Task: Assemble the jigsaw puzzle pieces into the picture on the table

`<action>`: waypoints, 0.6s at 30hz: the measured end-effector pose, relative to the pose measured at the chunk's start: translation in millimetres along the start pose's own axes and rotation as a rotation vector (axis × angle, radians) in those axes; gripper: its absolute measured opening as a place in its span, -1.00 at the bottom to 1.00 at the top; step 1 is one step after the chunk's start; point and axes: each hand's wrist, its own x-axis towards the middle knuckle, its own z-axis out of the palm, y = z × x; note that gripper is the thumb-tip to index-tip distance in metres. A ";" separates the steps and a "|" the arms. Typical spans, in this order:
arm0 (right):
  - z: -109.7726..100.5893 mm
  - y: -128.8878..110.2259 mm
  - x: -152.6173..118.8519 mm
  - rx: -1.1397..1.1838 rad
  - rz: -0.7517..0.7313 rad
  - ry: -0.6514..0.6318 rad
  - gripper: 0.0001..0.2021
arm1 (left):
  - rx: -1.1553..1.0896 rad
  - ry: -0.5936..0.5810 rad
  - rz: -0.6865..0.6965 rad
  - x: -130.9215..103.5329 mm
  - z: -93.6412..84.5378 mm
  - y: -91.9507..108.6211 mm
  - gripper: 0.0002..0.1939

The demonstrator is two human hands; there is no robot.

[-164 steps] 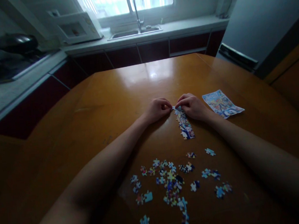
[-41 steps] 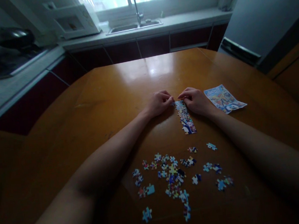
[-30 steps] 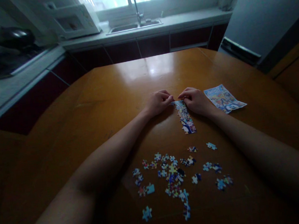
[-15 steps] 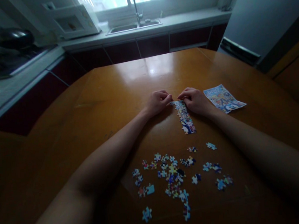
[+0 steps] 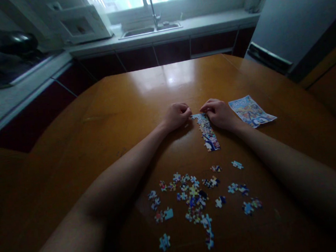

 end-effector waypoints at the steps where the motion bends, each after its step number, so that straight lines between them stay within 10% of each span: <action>1: 0.1 0.0 0.0 0.002 0.000 0.000 -0.72 | 0.006 -0.002 0.001 0.0 0.0 -0.2 -0.67; 18: -1.0 -1.0 -0.5 -0.003 -0.014 -0.021 -0.72 | 0.013 0.006 -0.012 -0.8 0.9 0.9 -0.67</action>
